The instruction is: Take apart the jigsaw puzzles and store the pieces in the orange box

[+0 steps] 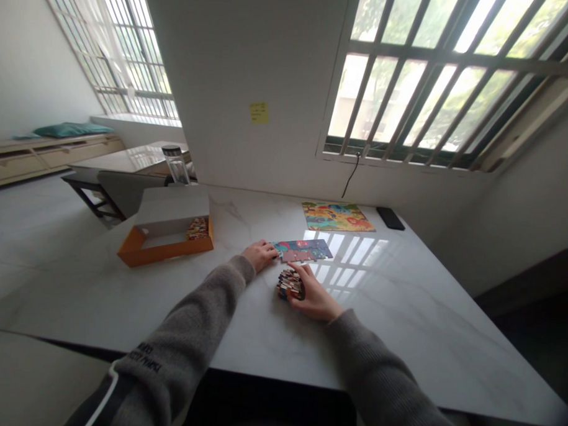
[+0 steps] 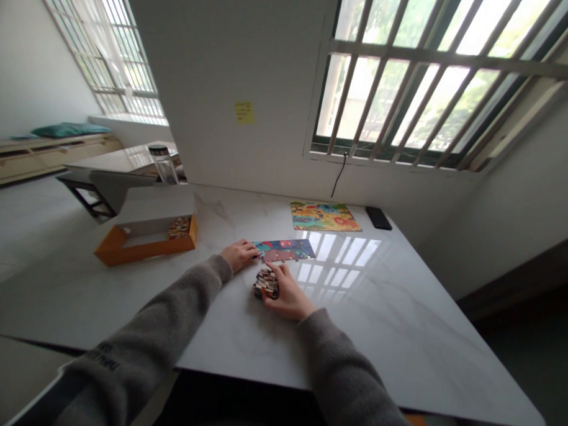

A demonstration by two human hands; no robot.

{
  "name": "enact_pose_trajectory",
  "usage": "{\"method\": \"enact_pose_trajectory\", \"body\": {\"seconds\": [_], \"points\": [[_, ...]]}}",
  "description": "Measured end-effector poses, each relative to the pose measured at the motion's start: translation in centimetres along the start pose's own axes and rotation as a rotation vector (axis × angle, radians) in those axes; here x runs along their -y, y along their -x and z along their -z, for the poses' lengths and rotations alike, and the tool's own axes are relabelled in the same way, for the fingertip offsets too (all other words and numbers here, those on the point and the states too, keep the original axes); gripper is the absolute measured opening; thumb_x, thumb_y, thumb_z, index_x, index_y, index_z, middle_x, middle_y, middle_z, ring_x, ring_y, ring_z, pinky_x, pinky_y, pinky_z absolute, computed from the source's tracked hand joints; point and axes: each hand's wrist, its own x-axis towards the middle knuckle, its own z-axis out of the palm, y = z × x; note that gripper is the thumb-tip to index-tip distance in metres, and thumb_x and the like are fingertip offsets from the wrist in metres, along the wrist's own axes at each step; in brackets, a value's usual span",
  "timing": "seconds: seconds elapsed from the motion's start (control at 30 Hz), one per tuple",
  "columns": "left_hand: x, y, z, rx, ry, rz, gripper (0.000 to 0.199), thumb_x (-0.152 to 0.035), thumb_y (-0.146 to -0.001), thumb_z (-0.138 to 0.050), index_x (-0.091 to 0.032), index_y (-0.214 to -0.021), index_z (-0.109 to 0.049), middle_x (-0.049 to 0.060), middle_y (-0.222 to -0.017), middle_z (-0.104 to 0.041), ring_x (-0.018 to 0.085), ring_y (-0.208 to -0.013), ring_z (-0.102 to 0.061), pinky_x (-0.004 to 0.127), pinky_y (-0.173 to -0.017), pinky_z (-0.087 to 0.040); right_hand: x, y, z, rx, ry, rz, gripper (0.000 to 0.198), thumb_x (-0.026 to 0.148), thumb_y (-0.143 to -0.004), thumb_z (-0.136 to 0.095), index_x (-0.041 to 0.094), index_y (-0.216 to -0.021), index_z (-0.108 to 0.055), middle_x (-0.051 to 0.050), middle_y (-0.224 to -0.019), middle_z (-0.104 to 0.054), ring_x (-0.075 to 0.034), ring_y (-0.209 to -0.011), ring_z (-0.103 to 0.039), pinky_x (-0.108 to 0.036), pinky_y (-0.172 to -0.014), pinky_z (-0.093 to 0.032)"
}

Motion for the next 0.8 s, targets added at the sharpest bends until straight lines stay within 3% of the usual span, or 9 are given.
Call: {"method": "enact_pose_trajectory", "body": {"seconds": [0.1,0.17,0.27,0.37,0.47,0.57,0.63,0.8], "points": [[-0.3,0.4,0.2,-0.016,0.142,0.069,0.022,-0.023,-0.093,-0.051,-0.023,-0.102,-0.071,0.006,-0.105,-0.07,0.022,-0.097,-0.056,0.036,-0.09,-0.049,0.1,0.0,0.0,-0.009,0.002,0.001,0.078,0.015,-0.075,-0.066,0.024,-0.145,-0.034,-0.009,-0.124,-0.044,-0.02,-0.113,-0.054,-0.037,-0.107,-0.044],[-0.4,0.9,0.3,-0.113,0.288,0.13,0.025,-0.027,-0.094,-0.048,-0.021,-0.102,-0.071,0.007,-0.1,-0.068,0.022,-0.096,-0.057,0.036,-0.091,-0.049,0.2,0.0,0.0,-0.014,-0.003,0.005,0.078,0.015,-0.075,-0.066,0.024,-0.146,-0.034,-0.008,-0.124,-0.044,-0.02,-0.114,-0.054,-0.036,-0.107,-0.044],[-0.8,1.5,0.4,-0.292,0.545,0.282,0.03,-0.033,-0.094,-0.048,-0.018,-0.102,-0.072,0.007,-0.091,-0.061,0.018,-0.085,-0.059,0.031,-0.081,-0.051,0.2,-0.1,-0.1,-0.032,-0.01,0.0,0.078,0.017,-0.075,-0.065,0.024,-0.146,-0.033,-0.008,-0.124,-0.043,-0.02,-0.114,-0.054,-0.035,-0.107,-0.044],[-2.0,1.9,0.3,-0.321,0.763,0.397,0.039,-0.041,-0.095,-0.044,-0.015,-0.11,-0.069,0.005,-0.085,-0.056,0.016,-0.074,-0.059,0.028,-0.071,-0.052,0.0,-0.2,-0.4,-0.097,0.032,-0.056,0.079,0.018,-0.075,-0.065,0.025,-0.147,-0.032,-0.008,-0.123,-0.045,-0.022,-0.114,-0.054,-0.038,-0.106,-0.044],[-3.9,2.0,-0.2,-0.28,0.807,0.342,0.043,-0.041,-0.096,-0.043,-0.014,-0.121,-0.066,0.007,-0.089,-0.058,0.017,-0.08,-0.06,0.031,-0.077,-0.054,-0.3,-0.4,-0.6,-0.181,0.14,-0.187,0.077,0.024,-0.075,-0.066,0.026,-0.145,-0.035,-0.008,-0.118,-0.048,-0.026,-0.111,-0.055,-0.048,-0.103,-0.043],[-5.7,2.0,-1.2,-0.23,0.723,0.155,0.045,-0.039,-0.097,-0.042,-0.015,-0.13,-0.062,0.011,-0.103,-0.06,0.021,-0.098,-0.06,0.035,-0.094,-0.051,-0.6,-0.5,-0.7,-0.24,0.201,-0.284,0.076,0.027,-0.075,-0.065,0.027,-0.145,-0.035,-0.009,-0.116,-0.048,-0.03,-0.112,-0.055,-0.055,-0.101,-0.042],[-6.2,1.9,-2.0,-0.192,0.674,0.073,0.048,-0.039,-0.098,-0.041,-0.015,-0.136,-0.057,0.013,-0.115,-0.061,0.023,-0.11,-0.057,0.038,-0.104,-0.045,-0.8,-0.5,-0.7,-0.259,0.196,-0.288,0.075,0.027,-0.076,-0.064,0.026,-0.145,-0.034,-0.01,-0.117,-0.047,-0.031,-0.114,-0.054,-0.054,-0.101,-0.042],[-5.5,2.1,-2.6,-0.125,0.665,0.084,0.046,-0.03,-0.1,-0.032,-0.019,-0.139,-0.053,0.013,-0.134,-0.058,0.025,-0.123,-0.054,0.043,-0.109,-0.042,-1.2,-0.2,-0.6,-0.248,0.122,-0.241,0.077,0.026,-0.078,-0.063,0.024,-0.148,-0.03,-0.012,-0.123,-0.043,-0.031,-0.121,-0.05,-0.052,-0.106,-0.041]]}}
